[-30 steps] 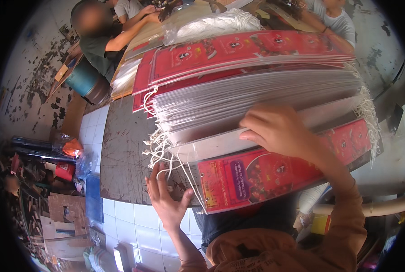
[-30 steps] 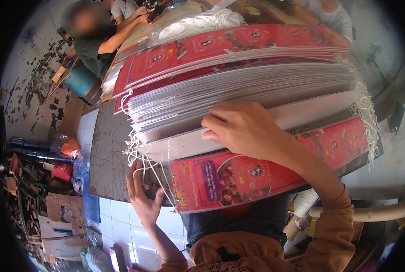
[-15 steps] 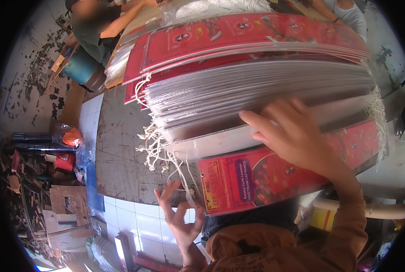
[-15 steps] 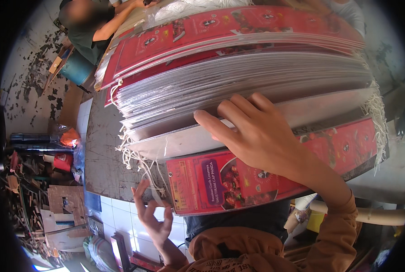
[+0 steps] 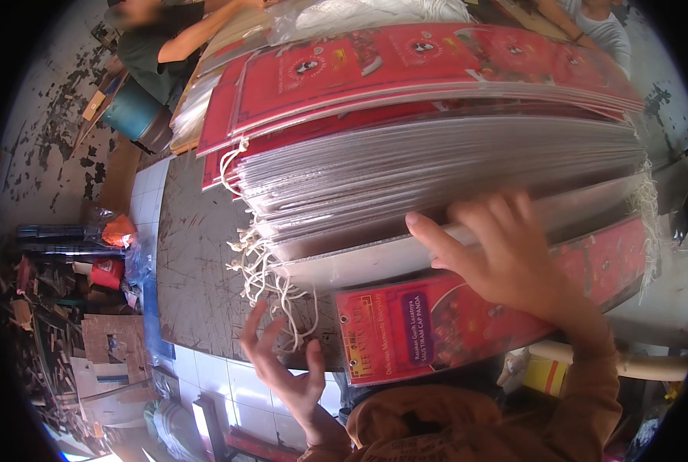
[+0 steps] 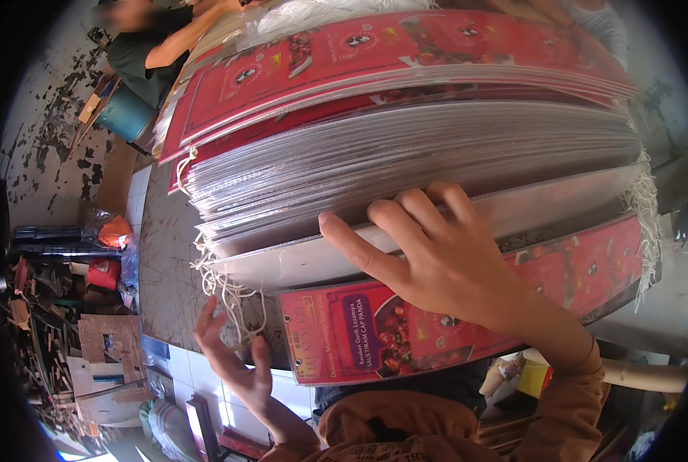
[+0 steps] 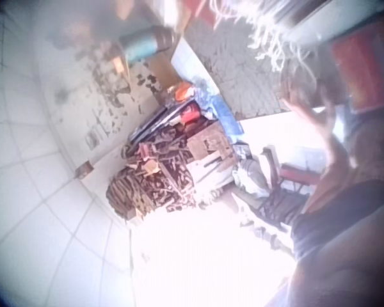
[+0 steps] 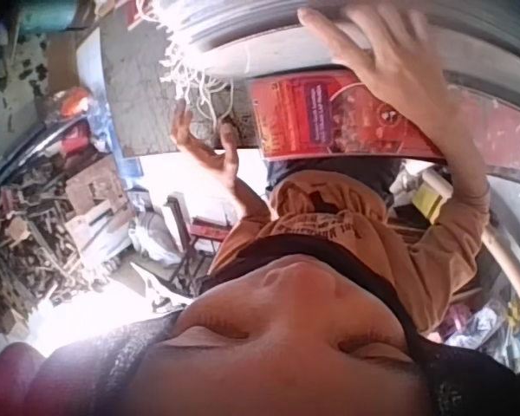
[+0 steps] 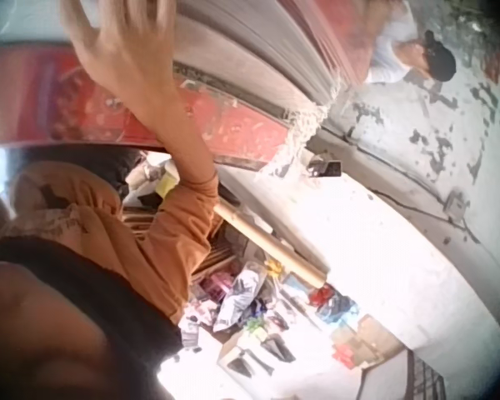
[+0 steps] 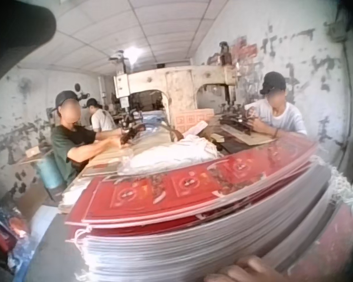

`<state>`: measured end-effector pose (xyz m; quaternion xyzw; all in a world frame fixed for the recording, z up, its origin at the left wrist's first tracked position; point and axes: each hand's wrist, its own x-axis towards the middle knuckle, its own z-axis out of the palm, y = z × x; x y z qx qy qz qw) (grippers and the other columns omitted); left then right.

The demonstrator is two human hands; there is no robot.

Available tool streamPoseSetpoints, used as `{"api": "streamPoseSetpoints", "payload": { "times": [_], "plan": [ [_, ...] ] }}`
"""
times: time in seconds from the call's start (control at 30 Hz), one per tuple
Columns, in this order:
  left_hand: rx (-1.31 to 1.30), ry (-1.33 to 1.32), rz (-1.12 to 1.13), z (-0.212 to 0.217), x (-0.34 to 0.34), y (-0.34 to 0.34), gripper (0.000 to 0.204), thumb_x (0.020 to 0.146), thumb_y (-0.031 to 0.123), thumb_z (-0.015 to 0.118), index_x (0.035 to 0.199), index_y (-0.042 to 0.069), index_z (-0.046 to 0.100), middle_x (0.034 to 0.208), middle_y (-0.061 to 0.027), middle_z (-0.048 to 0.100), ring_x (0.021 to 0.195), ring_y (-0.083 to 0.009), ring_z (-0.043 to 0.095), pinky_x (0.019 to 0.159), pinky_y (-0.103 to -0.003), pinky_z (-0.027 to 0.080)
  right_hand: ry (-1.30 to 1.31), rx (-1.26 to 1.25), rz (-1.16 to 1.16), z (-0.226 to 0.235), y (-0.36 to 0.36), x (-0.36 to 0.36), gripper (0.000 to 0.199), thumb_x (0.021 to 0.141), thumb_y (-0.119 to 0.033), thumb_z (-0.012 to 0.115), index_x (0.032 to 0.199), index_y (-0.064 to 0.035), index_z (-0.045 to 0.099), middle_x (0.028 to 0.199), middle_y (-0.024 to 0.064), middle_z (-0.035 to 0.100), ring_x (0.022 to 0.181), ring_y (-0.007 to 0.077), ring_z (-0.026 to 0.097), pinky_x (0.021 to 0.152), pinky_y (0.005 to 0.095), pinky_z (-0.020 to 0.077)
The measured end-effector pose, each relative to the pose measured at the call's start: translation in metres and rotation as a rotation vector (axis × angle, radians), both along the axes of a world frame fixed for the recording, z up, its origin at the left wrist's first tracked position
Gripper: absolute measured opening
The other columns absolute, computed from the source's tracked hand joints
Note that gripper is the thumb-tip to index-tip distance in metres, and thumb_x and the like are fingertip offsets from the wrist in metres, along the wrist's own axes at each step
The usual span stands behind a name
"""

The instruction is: The person repeatedly picks up white strings and ties them onto the top corners of red rectangular cards. They handle the cards one at a time, threading the string through pre-punched holes and securing it with a knot before placing the card back on the stack.

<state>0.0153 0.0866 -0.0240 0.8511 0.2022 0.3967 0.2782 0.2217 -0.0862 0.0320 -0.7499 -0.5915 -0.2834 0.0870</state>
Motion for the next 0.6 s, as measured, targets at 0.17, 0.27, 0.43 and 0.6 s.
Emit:
{"api": "streamPoseSetpoints", "payload": {
  "times": [0.17, 0.27, 0.43, 0.6],
  "plan": [
    [0.055, 0.361, -0.060, 0.007, 0.012, 0.000, 0.043, 0.072, 0.002, 0.061, 0.115, 0.001, 0.054, 0.107, -0.0117, 0.060, 0.097, -0.0306, 0.055, 0.094, -0.046, 0.035, -0.059, 0.036, 0.039, -0.002, -0.003, 0.009, 0.047, 0.078, -0.014, 0.055, 0.125, -0.0185, 0.049, 0.078, -0.0016, 0.044, 0.069, 0.0130, 0.044, 0.064, 0.0284, 0.0351],
    [0.018, 0.388, -0.088, 0.008, 0.014, 0.004, 0.045, 0.072, -0.004, 0.058, 0.117, 0.003, 0.055, 0.107, -0.0151, 0.059, 0.097, -0.0311, 0.056, 0.091, -0.042, 0.039, -0.093, 0.096, 0.074, -0.007, -0.003, 0.017, 0.046, 0.080, -0.014, 0.053, 0.126, -0.0185, 0.049, 0.078, -0.0016, 0.044, 0.069, 0.0126, 0.044, 0.063, 0.0274, 0.0348],
    [0.051, 0.352, -0.142, 0.007, 0.020, 0.005, 0.047, 0.071, -0.006, 0.057, 0.117, 0.001, 0.055, 0.111, -0.0181, 0.057, 0.098, -0.0314, 0.056, 0.089, -0.040, 0.040, -0.118, 0.087, 0.105, -0.010, -0.005, 0.027, 0.047, 0.080, -0.017, 0.055, 0.126, -0.0178, 0.048, 0.080, -0.0014, 0.046, 0.070, 0.0127, 0.045, 0.063, 0.0269, 0.0345],
    [0.172, 0.299, -0.096, -0.001, 0.023, 0.001, 0.046, 0.070, -0.006, 0.057, 0.116, 0.001, 0.056, 0.114, -0.0176, 0.056, 0.097, -0.0312, 0.056, 0.086, -0.039, 0.042, -0.056, 0.097, 0.134, -0.009, -0.005, 0.025, 0.053, 0.075, -0.022, 0.061, 0.126, -0.0161, 0.048, 0.083, -0.0012, 0.048, 0.074, 0.0133, 0.045, 0.065, 0.0275, 0.0344]
  ]
}}
